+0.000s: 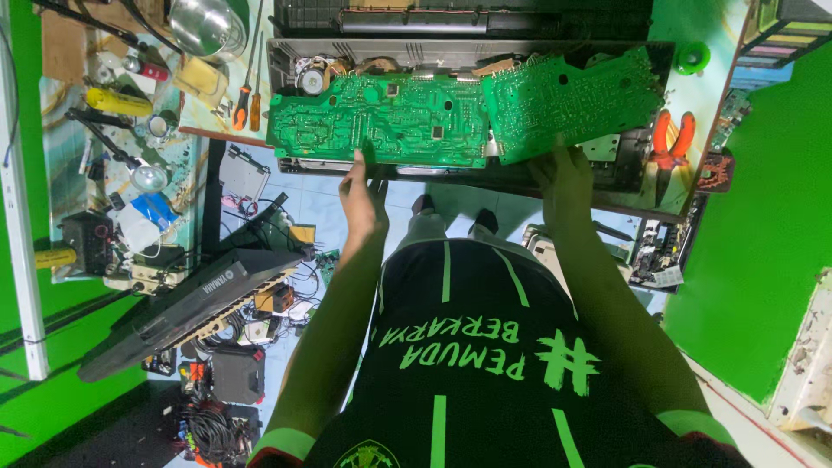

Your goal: The person disassembles an electronic keyboard using a screwdriver to remove screws. They handle several circuit boards by hand, lifting them from the device and manipulating internal wires before setting them back in place.

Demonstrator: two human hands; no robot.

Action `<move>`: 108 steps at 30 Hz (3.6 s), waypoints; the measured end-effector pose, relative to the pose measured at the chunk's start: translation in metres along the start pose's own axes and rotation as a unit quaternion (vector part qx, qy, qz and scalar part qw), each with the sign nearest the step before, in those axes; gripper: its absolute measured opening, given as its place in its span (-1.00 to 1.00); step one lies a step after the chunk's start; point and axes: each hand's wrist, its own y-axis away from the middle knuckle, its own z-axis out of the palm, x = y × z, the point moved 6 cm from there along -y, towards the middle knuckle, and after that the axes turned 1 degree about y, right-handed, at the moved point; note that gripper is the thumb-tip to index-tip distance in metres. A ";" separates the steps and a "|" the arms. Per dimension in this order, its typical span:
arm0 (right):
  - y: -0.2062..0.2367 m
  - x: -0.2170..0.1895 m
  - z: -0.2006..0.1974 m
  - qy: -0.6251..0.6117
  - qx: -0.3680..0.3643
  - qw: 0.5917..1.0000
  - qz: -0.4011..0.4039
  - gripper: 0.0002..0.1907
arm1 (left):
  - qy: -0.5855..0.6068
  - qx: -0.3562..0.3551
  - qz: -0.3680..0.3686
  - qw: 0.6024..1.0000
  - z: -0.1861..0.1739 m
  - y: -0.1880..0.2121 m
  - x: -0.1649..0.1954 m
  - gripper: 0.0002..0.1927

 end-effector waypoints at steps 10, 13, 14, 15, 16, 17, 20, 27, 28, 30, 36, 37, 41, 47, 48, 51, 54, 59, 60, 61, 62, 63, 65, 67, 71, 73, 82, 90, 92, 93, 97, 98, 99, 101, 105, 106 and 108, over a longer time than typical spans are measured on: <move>-0.007 0.007 0.015 -0.078 -0.037 0.996 -0.009 -0.68 | 0.069 -0.136 -0.098 0.983 0.016 -0.033 -0.021 -0.67; -0.006 0.007 0.015 -0.096 -0.026 0.995 -0.003 -0.68 | 0.116 -0.202 -0.106 0.967 0.025 -0.026 -0.018 -0.60; -0.005 0.008 0.016 -0.103 -0.016 0.995 -0.001 -0.68 | 0.118 -0.200 -0.112 0.966 0.025 -0.025 -0.018 -0.59; -0.005 0.007 0.016 -0.110 -0.008 0.994 0.002 -0.67 | 0.120 -0.198 -0.116 0.966 0.025 -0.024 -0.018 -0.58; -0.004 0.006 0.018 -0.110 -0.015 0.994 0.002 -0.67 | 0.122 -0.194 -0.119 0.966 0.025 -0.024 -0.018 -0.57; -0.003 0.006 0.020 -0.111 -0.020 0.994 0.003 -0.66 | 0.132 -0.197 -0.118 0.964 0.025 -0.023 -0.018 -0.59; 0.000 0.002 0.022 -0.104 -0.024 0.994 -0.001 -0.65 | 0.155 -0.208 -0.111 0.959 0.023 -0.022 -0.019 -0.61; 0.001 -0.006 0.025 -0.123 -0.028 0.992 0.002 -0.61 | 0.163 -0.200 -0.111 0.960 0.015 -0.025 -0.023 -0.63; 0.001 -0.008 0.026 -0.116 -0.034 0.993 -0.005 -0.61 | 0.165 -0.201 -0.110 0.959 0.015 -0.025 -0.023 -0.64; 0.001 -0.011 0.029 -0.101 -0.041 0.994 -0.018 -0.61 | 0.157 -0.187 -0.094 0.965 0.014 -0.025 -0.021 -0.68; -0.003 -0.006 0.024 -0.110 0.003 0.994 -0.026 -0.66 | 0.152 -0.135 -0.081 0.976 0.016 -0.024 -0.015 -0.72; -0.003 -0.006 0.024 -0.108 -0.002 0.994 -0.026 -0.66 | 0.152 -0.123 -0.085 0.977 0.015 -0.024 -0.015 -0.73; -0.004 -0.004 0.025 -0.106 0.002 0.994 -0.027 -0.69 | 0.157 -0.139 -0.081 0.974 0.016 -0.022 -0.013 -0.73; 0.010 -0.006 0.034 -0.115 0.004 0.993 -0.031 -0.71 | 0.177 -0.138 -0.101 0.969 0.013 -0.014 -0.020 -0.71; 0.012 -0.007 0.037 -0.120 -0.010 0.992 -0.033 -0.71 | 0.182 -0.140 -0.096 0.968 0.013 -0.013 -0.020 -0.74; 0.015 -0.009 0.036 -0.120 0.030 0.992 -0.030 -0.73 | 0.186 -0.146 -0.083 0.968 0.013 -0.011 -0.019 -0.76; 0.016 -0.010 0.040 -0.144 0.016 0.989 -0.028 -0.72 | 0.175 -0.110 -0.095 0.974 0.009 -0.011 -0.023 -0.75; 0.022 -0.009 0.037 -0.127 0.029 0.991 -0.044 -0.72 | 0.181 -0.132 -0.088 0.971 0.009 -0.012 -0.023 -0.73; 0.023 -0.008 0.037 -0.123 0.025 0.991 -0.050 -0.71 | 0.179 -0.143 -0.087 0.969 0.010 -0.013 -0.022 -0.73; 0.025 -0.005 0.035 -0.124 0.032 0.991 -0.047 -0.70 | 0.177 -0.153 -0.087 0.968 0.011 -0.013 -0.022 -0.72; 0.027 -0.002 0.033 -0.125 0.040 0.990 -0.045 -0.69 | 0.177 -0.139 -0.094 0.970 0.009 -0.014 -0.023 -0.72; 0.026 0.000 0.031 -0.127 0.047 0.990 -0.045 -0.69 | 0.177 -0.127 -0.099 0.971 0.008 -0.015 -0.023 -0.72; 0.025 0.004 0.030 -0.137 0.033 0.988 -0.060 -0.69 | 0.177 -0.115 -0.107 0.972 0.008 -0.016 -0.021 -0.70; 0.024 0.008 0.026 -0.136 0.033 0.988 -0.065 -0.69 | 0.175 -0.108 -0.111 0.972 0.009 -0.015 -0.020 -0.66; 0.021 0.012 0.020 -0.128 0.049 0.989 -0.062 -0.68 | 0.186 -0.113 -0.109 0.970 0.011 -0.014 -0.019 -0.62; 0.020 0.010 0.021 -0.128 0.042 0.989 -0.062 -0.68 | 0.189 -0.118 -0.104 0.969 0.011 -0.013 -0.019 -0.59; 0.031 -0.007 0.032 -0.104 0.026 0.991 -0.079 -0.71 | 0.188 -0.132 -0.090 0.969 0.011 -0.011 -0.017 -0.58; 0.038 -0.004 0.031 -0.121 0.037 0.987 -0.102 -0.74 | 0.210 -0.124 -0.093 0.965 0.013 -0.008 -0.021 -0.62; 0.035 -0.003 0.029 -0.112 0.047 0.989 -0.088 -0.72 | 0.217 -0.146 -0.101 0.960 0.020 -0.010 -0.022 -0.63; 0.033 -0.001 0.030 -0.109 0.045 0.990 -0.075 -0.71 | 0.218 -0.158 -0.098 0.958 0.024 -0.012 -0.021 -0.62; 0.031 0.000 0.029 -0.147 0.013 0.987 -0.069 -0.67 | 0.189 -0.123 -0.115 0.967 0.021 -0.017 -0.020 -0.63; 0.030 0.001 0.028 -0.147 0.005 0.986 -0.075 -0.67 | 0.188 -0.144 -0.116 0.965 0.024 -0.018 -0.018 -0.62; 0.030 0.002 0.027 -0.146 -0.001 0.986 -0.079 -0.67 | 0.188 -0.162 -0.117 0.962 0.025 -0.017 -0.018 -0.61; 0.030 0.005 0.025 -0.135 -0.001 0.987 -0.087 -0.68 | 0.180 -0.178 -0.120 0.960 0.027 -0.016 -0.016 -0.60; 0.024 0.010 0.021 -0.120 -0.003 0.987 -0.104 -0.68 | 0.133 -0.172 -0.128 0.967 0.031 -0.017 -0.015 -0.57; 0.023 0.011 0.018 -0.113 0.003 0.988 -0.104 -0.66 | 0.117 -0.171 -0.133 0.969 0.032 -0.018 -0.015 -0.54; 0.019 0.013 0.016 -0.099 0.013 0.990 -0.100 -0.62 | 0.096 -0.153 -0.150 0.972 0.030 -0.019 -0.015 -0.53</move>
